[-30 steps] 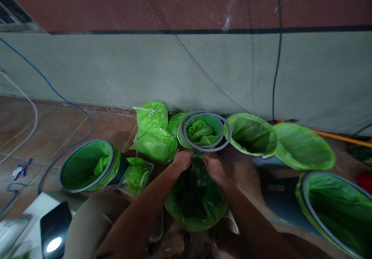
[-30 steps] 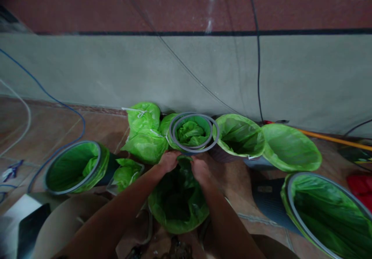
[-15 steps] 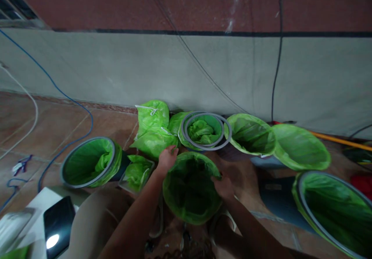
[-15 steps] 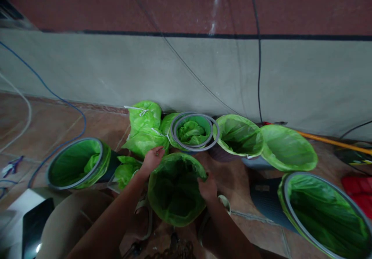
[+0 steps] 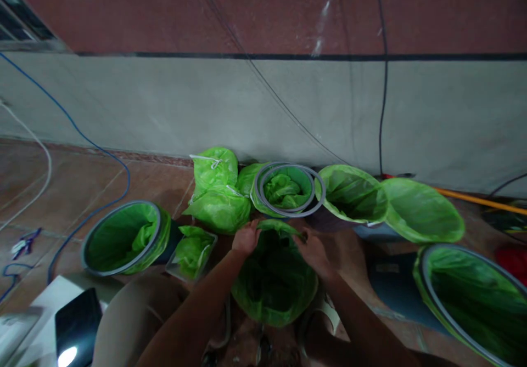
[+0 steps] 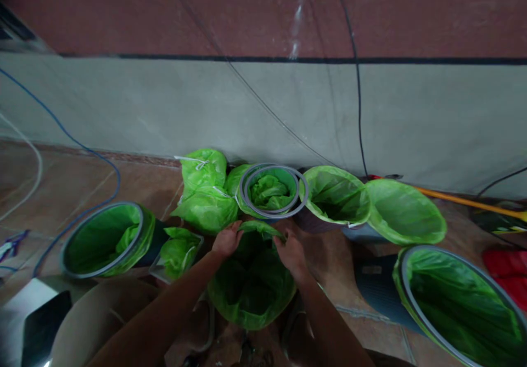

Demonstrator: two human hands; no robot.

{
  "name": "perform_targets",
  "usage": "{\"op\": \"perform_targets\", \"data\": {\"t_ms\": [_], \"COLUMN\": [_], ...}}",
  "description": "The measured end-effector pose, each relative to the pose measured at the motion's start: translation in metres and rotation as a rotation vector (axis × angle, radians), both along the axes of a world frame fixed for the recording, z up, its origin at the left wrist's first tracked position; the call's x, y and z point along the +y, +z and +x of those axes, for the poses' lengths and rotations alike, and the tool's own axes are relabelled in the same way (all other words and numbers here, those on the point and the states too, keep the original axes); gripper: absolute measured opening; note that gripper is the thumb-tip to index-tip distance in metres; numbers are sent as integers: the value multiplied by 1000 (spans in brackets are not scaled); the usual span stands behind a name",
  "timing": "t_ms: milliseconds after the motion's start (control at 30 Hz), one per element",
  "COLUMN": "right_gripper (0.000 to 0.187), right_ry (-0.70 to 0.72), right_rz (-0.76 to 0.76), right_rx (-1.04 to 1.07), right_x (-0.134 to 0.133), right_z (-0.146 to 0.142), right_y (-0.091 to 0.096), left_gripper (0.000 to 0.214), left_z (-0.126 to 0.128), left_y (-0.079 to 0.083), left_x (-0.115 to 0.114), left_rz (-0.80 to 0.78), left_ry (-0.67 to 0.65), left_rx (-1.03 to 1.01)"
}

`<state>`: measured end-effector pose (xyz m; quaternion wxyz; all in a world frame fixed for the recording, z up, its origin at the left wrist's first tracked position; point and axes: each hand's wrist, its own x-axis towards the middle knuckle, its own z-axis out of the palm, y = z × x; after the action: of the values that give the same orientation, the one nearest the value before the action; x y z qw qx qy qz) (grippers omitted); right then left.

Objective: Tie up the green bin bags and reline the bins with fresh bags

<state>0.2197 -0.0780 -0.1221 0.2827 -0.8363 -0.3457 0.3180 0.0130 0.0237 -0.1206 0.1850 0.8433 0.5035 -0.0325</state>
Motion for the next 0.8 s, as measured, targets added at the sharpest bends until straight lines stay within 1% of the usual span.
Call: {"op": "perform_targets", "data": {"t_ms": [67,133,167,200,267,333,400,467,533,567,600,667,733,767,800], "right_gripper": [43,32,27,25,24,23,25,24,20,19,17,15,13,12,12], "right_ry": [-263,-490,-551,-569,-530,-481,-455,-434,-406,-370,-317,-188,-87,-56,-37], "right_rz": [127,187,198,203,208,231,253,271,273,264,245,178,95,57,23], "right_rx": [194,421,521,599,671,667,655,648,647,649,654,669,687,692,683], "right_x": [11,25,33,40,52,59,61,54,37,24,9,-24,-58,-72,-85], "right_z": [8,17,21,25,29,30,28,25,22,20,18,11,2,-2,-6], "right_y": [9,21,28,35,50,65,81,97,112,118,123,129,127,122,116], "left_gripper": [47,58,63,66,67,61,54,49,44,43,45,54,59,57,51], "left_z": [1,1,0,0,-3,-6,-11,-17,-25,-30,-35,-46,-57,-61,-63], "left_y": [3,9,13,18,30,45,63,84,105,116,125,142,150,151,150], "left_x": [-2,-4,-4,-3,2,11,23,35,45,48,49,46,36,29,21], "left_rz": [52,103,122,133,140,125,91,13,-83,-141,-211,-411,-597,-614,-584], "left_ry": [4,26,50,82,168,260,342,420,481,510,543,612,627,598,547], "left_rx": [-5,-38,-59,-79,-118,-165,-239,-352,-462,-513,-569,-712,-817,-801,-745]}}
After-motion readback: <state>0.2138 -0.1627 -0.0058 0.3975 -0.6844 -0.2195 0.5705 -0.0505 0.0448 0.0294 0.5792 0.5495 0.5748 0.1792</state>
